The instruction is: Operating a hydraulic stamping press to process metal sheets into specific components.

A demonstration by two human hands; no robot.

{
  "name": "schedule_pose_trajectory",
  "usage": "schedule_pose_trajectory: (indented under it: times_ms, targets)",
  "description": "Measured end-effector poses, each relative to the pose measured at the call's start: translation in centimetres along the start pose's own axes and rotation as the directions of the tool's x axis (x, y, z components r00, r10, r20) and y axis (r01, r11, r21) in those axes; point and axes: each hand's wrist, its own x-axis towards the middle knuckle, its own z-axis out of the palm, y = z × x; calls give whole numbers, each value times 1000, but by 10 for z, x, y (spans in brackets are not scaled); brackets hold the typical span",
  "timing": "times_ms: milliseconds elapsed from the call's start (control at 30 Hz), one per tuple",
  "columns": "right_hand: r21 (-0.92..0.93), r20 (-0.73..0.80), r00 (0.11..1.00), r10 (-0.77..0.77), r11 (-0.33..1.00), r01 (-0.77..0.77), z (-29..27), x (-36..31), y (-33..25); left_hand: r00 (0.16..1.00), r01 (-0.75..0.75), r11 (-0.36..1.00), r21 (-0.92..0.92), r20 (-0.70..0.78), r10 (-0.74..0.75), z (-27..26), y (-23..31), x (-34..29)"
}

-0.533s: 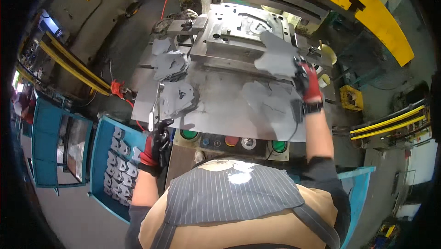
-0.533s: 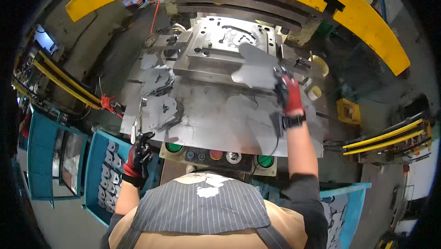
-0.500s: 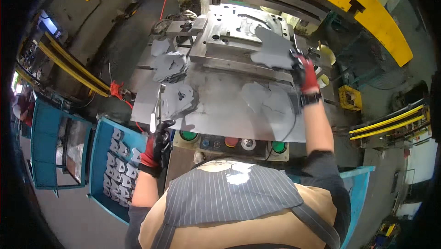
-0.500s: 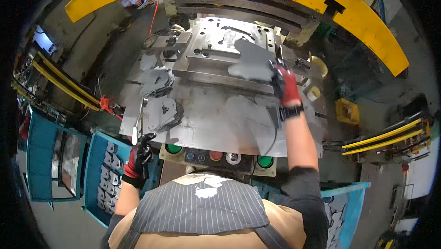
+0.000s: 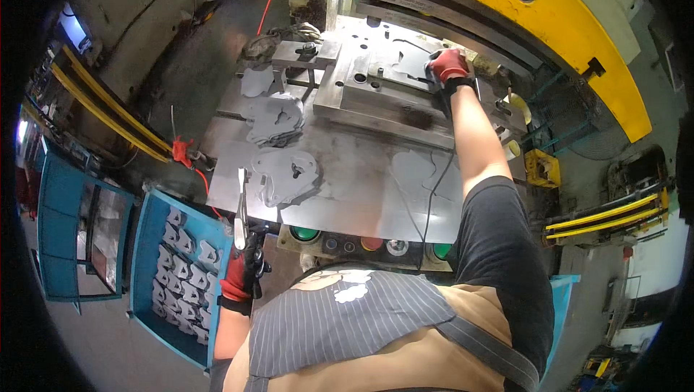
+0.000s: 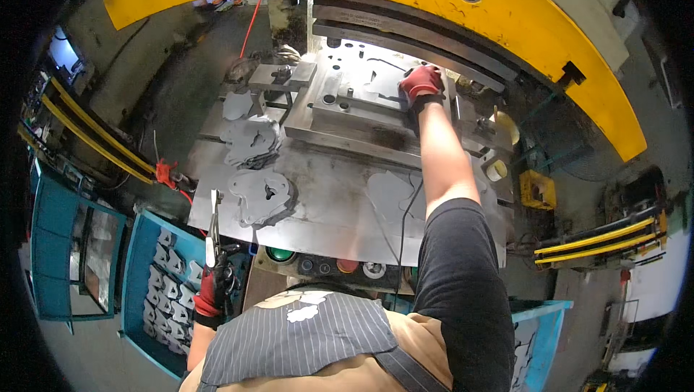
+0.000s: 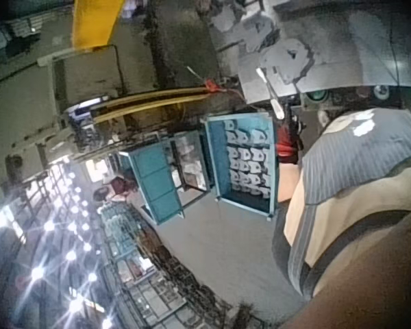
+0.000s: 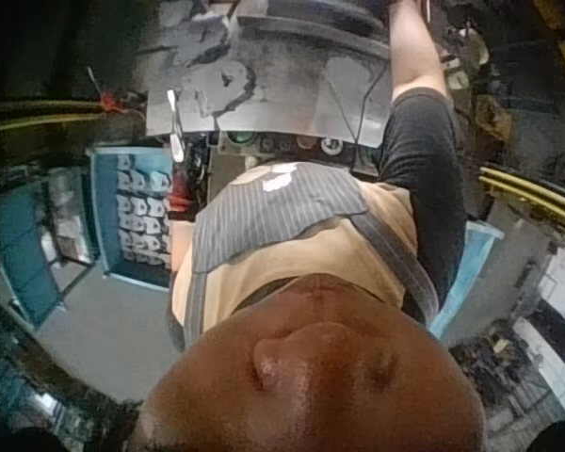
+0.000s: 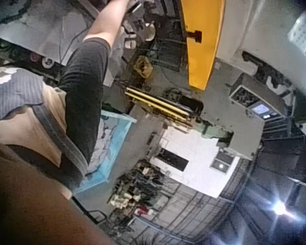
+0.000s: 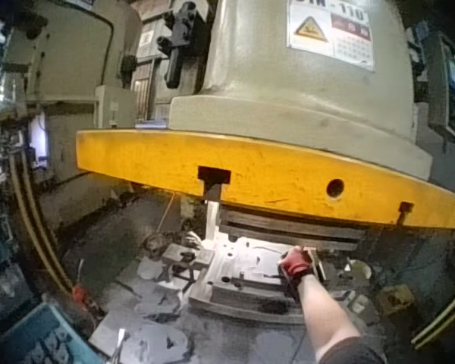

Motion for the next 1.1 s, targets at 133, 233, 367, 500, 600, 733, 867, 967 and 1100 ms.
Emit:
schedule_pose_trajectory:
  times_ms: [133,233,367,500,600,733,867,967,1100]
  targets:
    - [93,-132,990,48,995,-36,21,7,1,996,-81,988,132,56,74,11,14,4]
    - [-35,-63,996,-71,997,68,21,7,-1,994,-52,998,31,98,49,26,18,14]
    - [-191,203,955,-218,948,257,-2,-11,6,986,-117,978,171,141,93,59,47,17]
    - [415,-262,951,-163,871,264,-10,-38,62,927,-374,897,235,109,358,28,27,41]
    - [790,-337,939,-72,521,323,-7,-104,140,925,-338,934,119,-139,353,-1,27,43]
    - [976,-13,870,493,195,-97,19,-267,247,814,-206,977,-54,-563,141,-77,-29,43]
    - [981,107,708,698,41,-189,107,-457,316,852,-88,994,-68,-522,40,-100,-104,61]
    - [933,235,878,417,156,-324,228,-542,350,968,111,962,-250,-193,-162,-121,-157,84]
    - [799,578,807,118,117,-590,197,-505,315,987,56,998,-15,148,-53,-41,-139,127]
